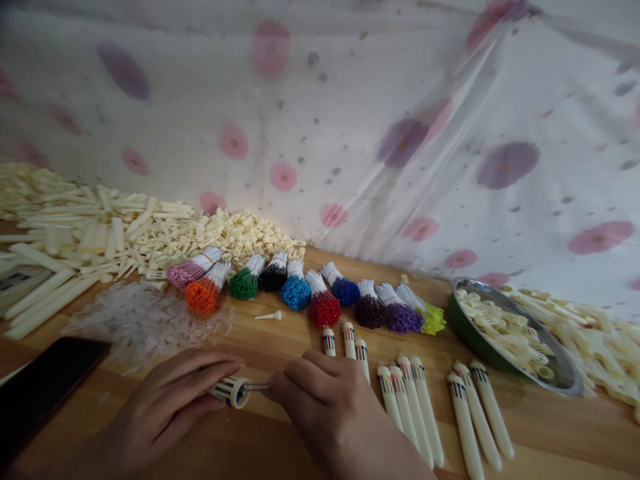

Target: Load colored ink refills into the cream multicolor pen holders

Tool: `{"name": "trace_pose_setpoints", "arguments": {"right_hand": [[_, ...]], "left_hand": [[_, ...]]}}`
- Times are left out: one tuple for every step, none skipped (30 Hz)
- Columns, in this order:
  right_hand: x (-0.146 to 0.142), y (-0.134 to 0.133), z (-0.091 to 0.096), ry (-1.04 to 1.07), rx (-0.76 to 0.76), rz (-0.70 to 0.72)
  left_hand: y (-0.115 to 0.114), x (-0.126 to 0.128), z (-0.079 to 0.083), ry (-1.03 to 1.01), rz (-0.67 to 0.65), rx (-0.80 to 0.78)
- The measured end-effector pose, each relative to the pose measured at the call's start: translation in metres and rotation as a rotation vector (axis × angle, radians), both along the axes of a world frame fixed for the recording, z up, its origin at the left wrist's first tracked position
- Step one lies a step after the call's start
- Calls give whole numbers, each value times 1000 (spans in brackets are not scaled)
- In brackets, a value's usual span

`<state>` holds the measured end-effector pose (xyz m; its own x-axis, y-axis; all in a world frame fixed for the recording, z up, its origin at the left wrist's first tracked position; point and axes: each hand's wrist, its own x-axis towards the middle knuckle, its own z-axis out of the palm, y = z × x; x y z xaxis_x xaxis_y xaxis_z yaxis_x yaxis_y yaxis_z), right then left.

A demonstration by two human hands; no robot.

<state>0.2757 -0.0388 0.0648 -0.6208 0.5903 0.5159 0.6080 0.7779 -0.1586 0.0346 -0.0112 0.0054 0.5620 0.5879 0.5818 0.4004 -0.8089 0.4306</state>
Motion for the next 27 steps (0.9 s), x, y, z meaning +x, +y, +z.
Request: {"name": "trace_pose_setpoints", "arguments": {"right_hand": [[0, 0, 0, -6, -2, -1], [0, 0, 0, -8, -5, 2], [0, -1, 1, -7, -7, 7], [-1, -1, 1, -4, -9, 12], [-1, -1, 1, 1, -10, 15], [-2, -2, 1, 6, -10, 19], [-3, -2, 1, 12, -10, 23], [-4, -3, 1, 15, -7, 24], [-4, -3, 0, 16, -2, 26], [-5, -4, 0, 17, 7, 26], [-5, -4, -1, 16, 13, 26], [-6, -4, -1, 14, 16, 26], [-6, -4, -2, 12, 13, 24], [-6, -3, -2, 10, 8, 23], [-5, -3, -2, 8, 2, 21], [-5, -3, -2, 6, 0, 14], [-5, -4, -1, 1, 6, 8], [-4, -4, 0, -4, 22, 5], [-5, -4, 1, -8, 46, 6], [-5, -5, 2, -9, 74, 4], [-6, -6, 4, -10, 96, 2], [-6, -6, 5, -9, 111, -2], [-7, -6, 7, -7, 115, -6], [-7, -7, 8, -8, 111, -12], [-8, -7, 9, -12, 101, -16], [-8, -7, 10, -15, 94, -19], [-7, -7, 12, -15, 92, -21]], "left_hand": [[0, 0, 0, -2, -4, -4], [0, 0, 0, -5, -8, -6], [0, 0, 0, -10, -8, -7], [0, 0, 0, -15, -7, -6], [0, 0, 0, -20, -4, -5], [0, 0, 1, -24, -1, -3], [0, 1, 1, -28, 0, 0], [0, 1, 2, -30, -1, 2], [-1, 1, 2, -31, -6, 5], [-1, 1, 3, -28, -9, 8], [-1, 1, 3, -24, -11, 11], [-1, 1, 4, -18, -12, 14], [-1, 2, 4, -13, -10, 16], [-1, 2, 4, -9, -7, 16], [-1, 2, 4, -7, -4, 15], [-1, 2, 5, -7, 0, 13], [0, 2, 5, -9, 3, 12], [0, 2, 5, -11, 5, 12], [0, 2, 5, -12, 3, 15], [0, 2, 5, -11, -1, 21], [1, 1, 5, -11, -3, 26], [1, 1, 4, -10, -4, 26], [1, 1, 4, -8, -4, 22], [1, 1, 3, -5, 1, 14], [1, 1, 3, -4, 10, 6], [1, 0, 2, -3, 21, -1], [1, 0, 1, 1, 29, -2]]}}
